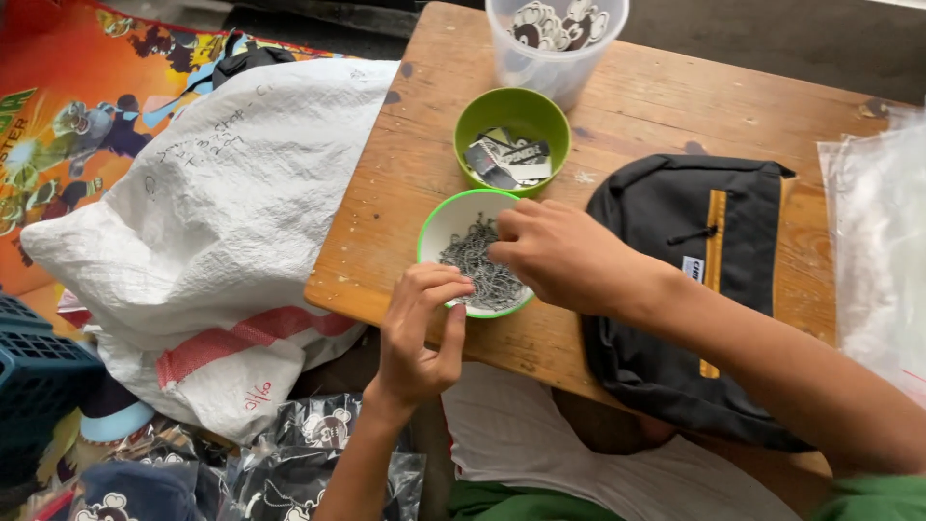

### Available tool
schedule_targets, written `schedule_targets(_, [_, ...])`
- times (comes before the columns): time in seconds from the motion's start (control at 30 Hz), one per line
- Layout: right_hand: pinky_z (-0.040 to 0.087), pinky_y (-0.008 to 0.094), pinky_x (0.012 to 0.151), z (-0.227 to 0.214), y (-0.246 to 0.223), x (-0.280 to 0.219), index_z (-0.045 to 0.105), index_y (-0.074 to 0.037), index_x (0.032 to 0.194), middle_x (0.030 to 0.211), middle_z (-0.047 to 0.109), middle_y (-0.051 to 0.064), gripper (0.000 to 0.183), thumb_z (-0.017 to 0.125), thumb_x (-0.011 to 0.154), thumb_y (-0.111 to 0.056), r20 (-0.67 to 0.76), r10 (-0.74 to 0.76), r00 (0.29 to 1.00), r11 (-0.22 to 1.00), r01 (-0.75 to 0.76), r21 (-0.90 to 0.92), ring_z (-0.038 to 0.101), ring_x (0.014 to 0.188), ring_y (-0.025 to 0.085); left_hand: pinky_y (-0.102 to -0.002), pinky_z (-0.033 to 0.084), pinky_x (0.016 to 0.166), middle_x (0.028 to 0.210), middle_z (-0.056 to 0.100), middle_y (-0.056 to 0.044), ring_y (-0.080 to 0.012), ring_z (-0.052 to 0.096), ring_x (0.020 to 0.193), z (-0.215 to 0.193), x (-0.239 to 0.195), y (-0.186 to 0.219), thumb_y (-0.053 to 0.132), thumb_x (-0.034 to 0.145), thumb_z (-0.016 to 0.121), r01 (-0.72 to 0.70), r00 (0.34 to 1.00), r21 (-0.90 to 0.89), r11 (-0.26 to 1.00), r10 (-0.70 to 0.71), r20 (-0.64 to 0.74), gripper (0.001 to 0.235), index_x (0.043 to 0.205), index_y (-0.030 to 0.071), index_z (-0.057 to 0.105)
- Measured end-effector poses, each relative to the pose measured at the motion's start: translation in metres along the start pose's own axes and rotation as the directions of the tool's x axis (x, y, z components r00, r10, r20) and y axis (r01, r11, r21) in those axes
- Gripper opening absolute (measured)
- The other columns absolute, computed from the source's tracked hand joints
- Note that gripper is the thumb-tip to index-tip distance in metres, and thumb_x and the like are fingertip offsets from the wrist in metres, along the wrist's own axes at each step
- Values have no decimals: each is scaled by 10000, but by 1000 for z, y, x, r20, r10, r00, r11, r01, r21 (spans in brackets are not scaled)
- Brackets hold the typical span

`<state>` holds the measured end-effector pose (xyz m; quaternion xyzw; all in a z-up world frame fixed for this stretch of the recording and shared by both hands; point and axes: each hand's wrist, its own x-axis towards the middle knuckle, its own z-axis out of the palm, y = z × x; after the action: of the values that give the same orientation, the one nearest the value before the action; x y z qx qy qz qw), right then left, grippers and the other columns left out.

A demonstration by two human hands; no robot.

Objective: The person places a black bag with a cartoon charm into a clear plastic bag and seals it. They then take another black bag, wipe it with a patterned cloth, and attach a cartoon charm to the zipper before placing it into a plastic bag.

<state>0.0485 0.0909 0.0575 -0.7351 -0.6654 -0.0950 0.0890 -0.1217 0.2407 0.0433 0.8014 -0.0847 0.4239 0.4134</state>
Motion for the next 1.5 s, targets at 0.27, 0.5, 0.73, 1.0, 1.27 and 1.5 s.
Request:
schedule_targets(0.27, [455, 361, 680, 22, 6, 30, 654, -222, 777, 879, 562, 5, 76, 707, 781, -168, 222, -88, 971, 996, 92, -10, 523, 832, 239, -440, 567, 836, 912, 678, -96, -284, 695, 866, -6, 6, -7, -15, 912, 554, 126, 983, -181, 975, -147, -107, 173, 1040, -25, 670])
schedule_targets(0.5, [542, 406, 800, -64, 1, 41, 683, -87, 870, 841, 649, 86, 45, 721, 871, -109, 158, 22, 987, 758, -119, 641, 654, 860, 303, -412, 567, 853, 908, 682, -95, -270, 698, 867, -14, 20, -16, 20, 938, 541, 123, 982, -217, 968, -150, -112, 183, 1071, -13, 662])
schedule_targets(0.73, [588, 308, 835, -102, 26, 37, 565, 5, 1019, 908, 692, 153, 95, 539, 1005, -86, 21, 400, 916, 221, -119, 968, 695, 854, 205, -376, 512, 895, 1034, 646, -122, -274, 642, 968, -14, 62, -15, 86, 979, 489, 181, 983, -97, 979, -178, 37, 167, 1106, 17, 574])
schedule_targets(1.0, [198, 275, 458, -106, 106, 73, 479, -116, 858, 648, 360, 4, 68, 480, 869, -49, 222, 674, 705, -198, -116, 973, 272, 503, 108, -416, 429, 992, 1151, 602, -158, -320, 568, 1116, 30, 123, -56, 90, 967, 537, 52, 953, -58, 997, -32, 300, 208, 1163, 23, 546])
schedule_targets(1.27, [521, 344, 516, -38, 197, 114, 615, -72, 911, 804, 690, 102, 159, 732, 857, -164, -19, 705, 709, 680, -669, 298, 698, 570, 179, -538, 402, 1040, 1492, 493, -145, -384, 415, 1248, 87, 160, -110, 213, 923, 518, -61, 905, 314, 947, -81, 419, 499, 1381, 15, 514])
schedule_targets(1.5, [528, 467, 740, -8, 222, 136, 675, -82, 999, 1017, 691, 100, 485, 808, 804, -506, 212, 812, 544, 577, -802, -152, 651, 957, 309, -496, 403, 1072, 1367, 534, -216, -394, 478, 1222, 63, 157, -75, 110, 936, 565, -62, 950, 140, 988, 15, 311, 366, 1288, 12, 554])
